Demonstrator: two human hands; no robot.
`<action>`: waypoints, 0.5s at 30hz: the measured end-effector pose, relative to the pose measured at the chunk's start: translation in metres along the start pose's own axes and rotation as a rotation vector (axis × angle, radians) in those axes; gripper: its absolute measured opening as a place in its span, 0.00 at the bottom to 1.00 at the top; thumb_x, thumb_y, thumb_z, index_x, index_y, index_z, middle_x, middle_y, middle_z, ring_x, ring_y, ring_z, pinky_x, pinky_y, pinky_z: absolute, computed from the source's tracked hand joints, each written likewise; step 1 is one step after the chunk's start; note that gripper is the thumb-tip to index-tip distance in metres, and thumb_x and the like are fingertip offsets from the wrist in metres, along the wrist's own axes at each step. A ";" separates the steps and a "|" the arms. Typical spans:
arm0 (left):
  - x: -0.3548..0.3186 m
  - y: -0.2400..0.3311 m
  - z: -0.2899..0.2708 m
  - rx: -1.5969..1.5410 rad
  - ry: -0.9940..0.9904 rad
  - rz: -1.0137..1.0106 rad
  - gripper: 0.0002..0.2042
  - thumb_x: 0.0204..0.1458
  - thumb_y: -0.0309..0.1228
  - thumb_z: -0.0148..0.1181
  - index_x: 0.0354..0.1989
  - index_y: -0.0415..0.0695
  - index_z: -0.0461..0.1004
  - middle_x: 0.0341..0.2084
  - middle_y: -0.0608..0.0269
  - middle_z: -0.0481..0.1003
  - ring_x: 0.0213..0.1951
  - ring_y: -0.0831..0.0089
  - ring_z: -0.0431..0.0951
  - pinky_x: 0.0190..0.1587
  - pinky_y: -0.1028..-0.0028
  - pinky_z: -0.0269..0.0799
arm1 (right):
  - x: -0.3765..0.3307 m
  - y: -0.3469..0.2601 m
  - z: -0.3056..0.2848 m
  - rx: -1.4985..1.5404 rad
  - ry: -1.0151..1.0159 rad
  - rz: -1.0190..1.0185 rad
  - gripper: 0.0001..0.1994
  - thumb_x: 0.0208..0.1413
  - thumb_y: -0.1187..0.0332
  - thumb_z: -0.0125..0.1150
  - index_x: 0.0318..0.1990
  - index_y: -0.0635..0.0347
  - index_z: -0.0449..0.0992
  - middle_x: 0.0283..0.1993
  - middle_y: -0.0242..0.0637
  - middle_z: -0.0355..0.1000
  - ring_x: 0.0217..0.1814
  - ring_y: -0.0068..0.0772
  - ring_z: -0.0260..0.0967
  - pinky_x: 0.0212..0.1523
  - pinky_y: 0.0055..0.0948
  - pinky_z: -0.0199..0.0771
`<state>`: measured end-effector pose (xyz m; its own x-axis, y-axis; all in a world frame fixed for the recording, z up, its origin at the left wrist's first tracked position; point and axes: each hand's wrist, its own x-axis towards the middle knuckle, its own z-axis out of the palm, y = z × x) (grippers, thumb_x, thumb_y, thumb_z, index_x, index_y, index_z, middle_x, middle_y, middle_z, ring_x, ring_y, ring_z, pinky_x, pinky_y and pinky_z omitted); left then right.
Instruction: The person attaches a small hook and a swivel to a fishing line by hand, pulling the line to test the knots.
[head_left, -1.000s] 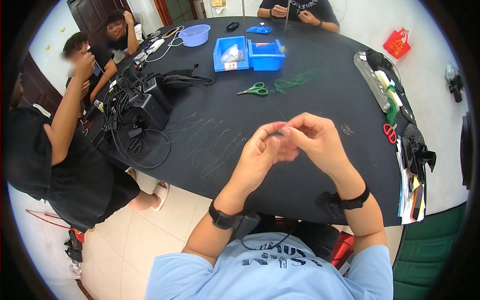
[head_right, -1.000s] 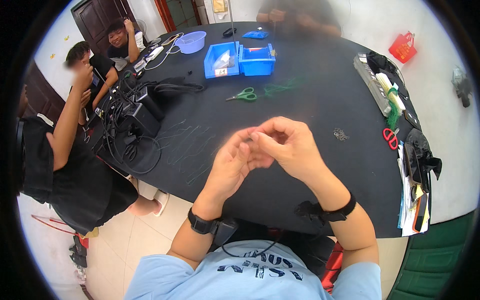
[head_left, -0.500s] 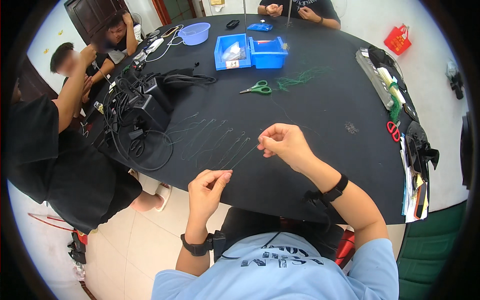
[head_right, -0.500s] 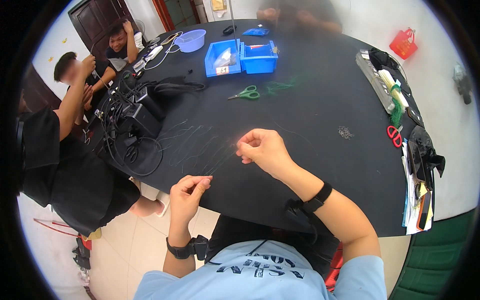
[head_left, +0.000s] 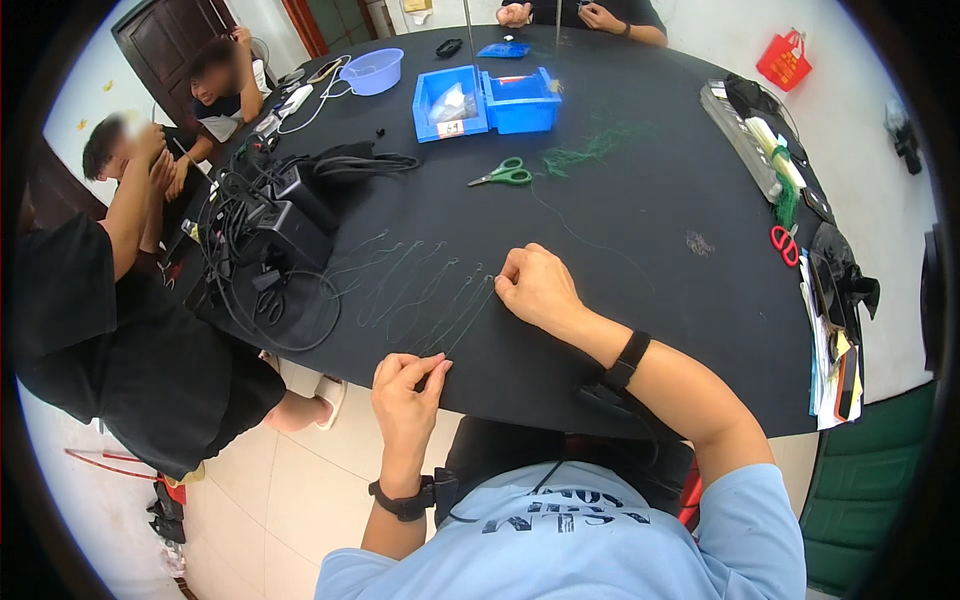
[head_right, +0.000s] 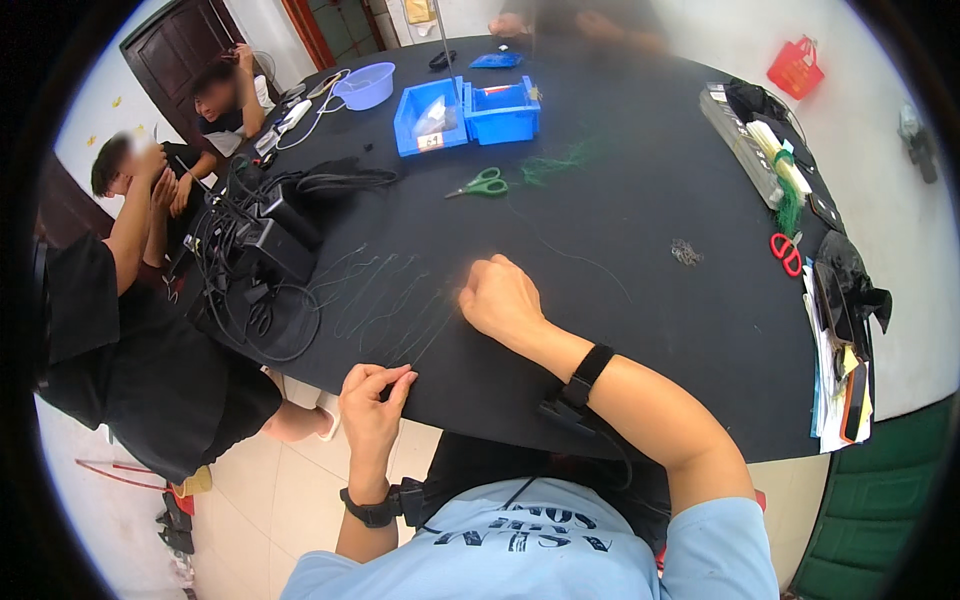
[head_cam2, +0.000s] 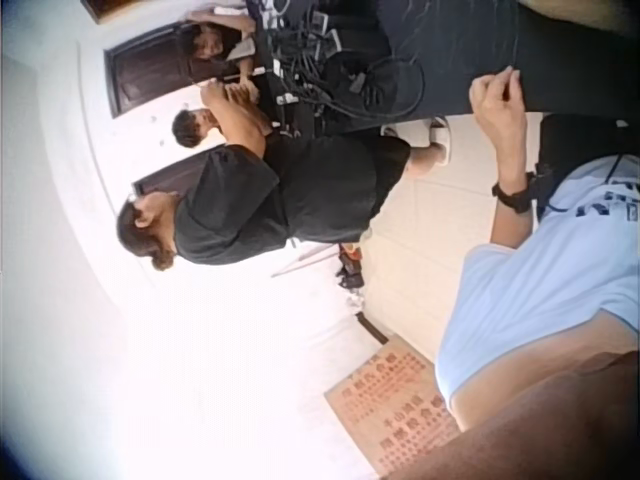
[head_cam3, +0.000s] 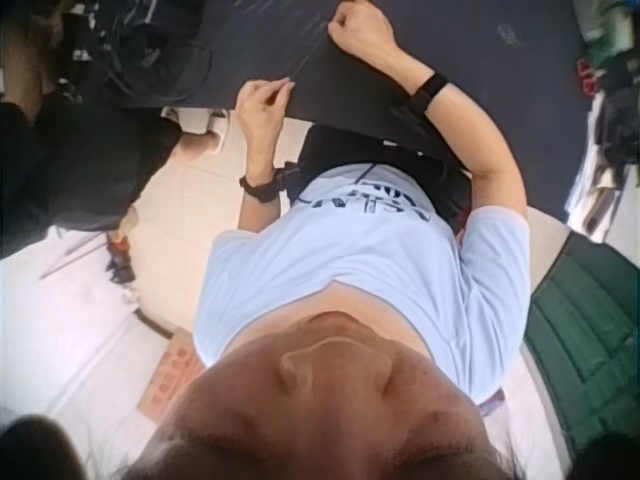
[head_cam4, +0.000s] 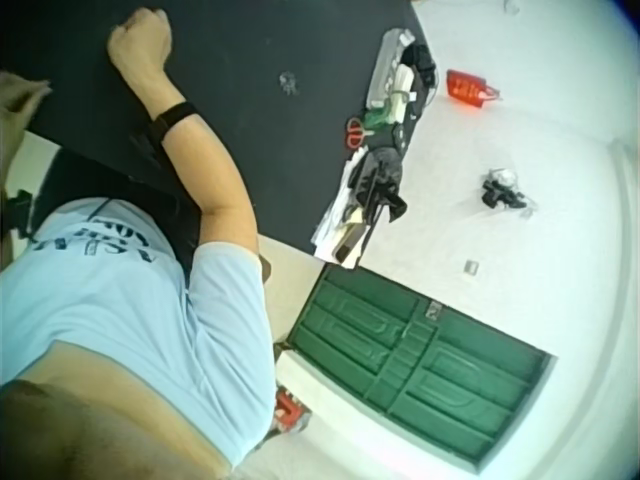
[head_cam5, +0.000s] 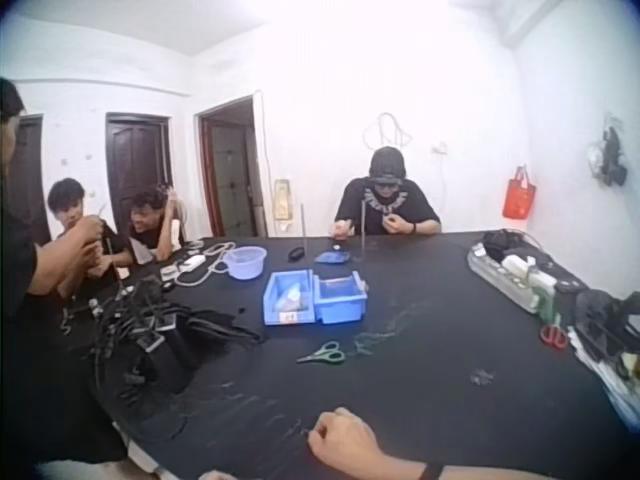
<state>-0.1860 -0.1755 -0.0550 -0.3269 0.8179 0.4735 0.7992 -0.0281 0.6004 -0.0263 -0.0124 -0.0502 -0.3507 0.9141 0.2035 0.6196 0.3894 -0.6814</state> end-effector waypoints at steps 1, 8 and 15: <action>-0.001 -0.001 -0.001 0.000 -0.003 0.000 0.08 0.40 0.26 0.71 0.31 0.43 0.83 0.21 0.64 0.73 0.27 0.72 0.72 0.29 0.74 0.65 | 0.000 0.000 -0.001 0.001 -0.013 0.013 0.07 0.48 0.69 0.62 0.28 0.65 0.77 0.34 0.45 0.70 0.35 0.43 0.71 0.36 0.38 0.71; -0.005 0.001 -0.014 0.043 -0.053 -0.053 0.09 0.41 0.27 0.71 0.32 0.43 0.83 0.24 0.64 0.73 0.29 0.72 0.72 0.31 0.74 0.66 | 0.002 -0.004 -0.009 0.072 -0.088 0.094 0.09 0.45 0.70 0.59 0.29 0.70 0.78 0.35 0.56 0.74 0.39 0.58 0.73 0.41 0.47 0.74; -0.007 0.003 -0.031 0.040 -0.174 -0.210 0.15 0.38 0.30 0.73 0.37 0.43 0.82 0.27 0.62 0.74 0.34 0.66 0.72 0.39 0.69 0.68 | 0.004 -0.004 -0.016 0.169 -0.117 0.193 0.10 0.44 0.71 0.57 0.29 0.71 0.78 0.32 0.58 0.74 0.37 0.60 0.74 0.41 0.46 0.74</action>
<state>-0.1968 -0.1986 -0.0363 -0.3985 0.8900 0.2215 0.7437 0.1722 0.6460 -0.0191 -0.0087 -0.0349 -0.3225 0.9464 -0.0168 0.5603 0.1765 -0.8093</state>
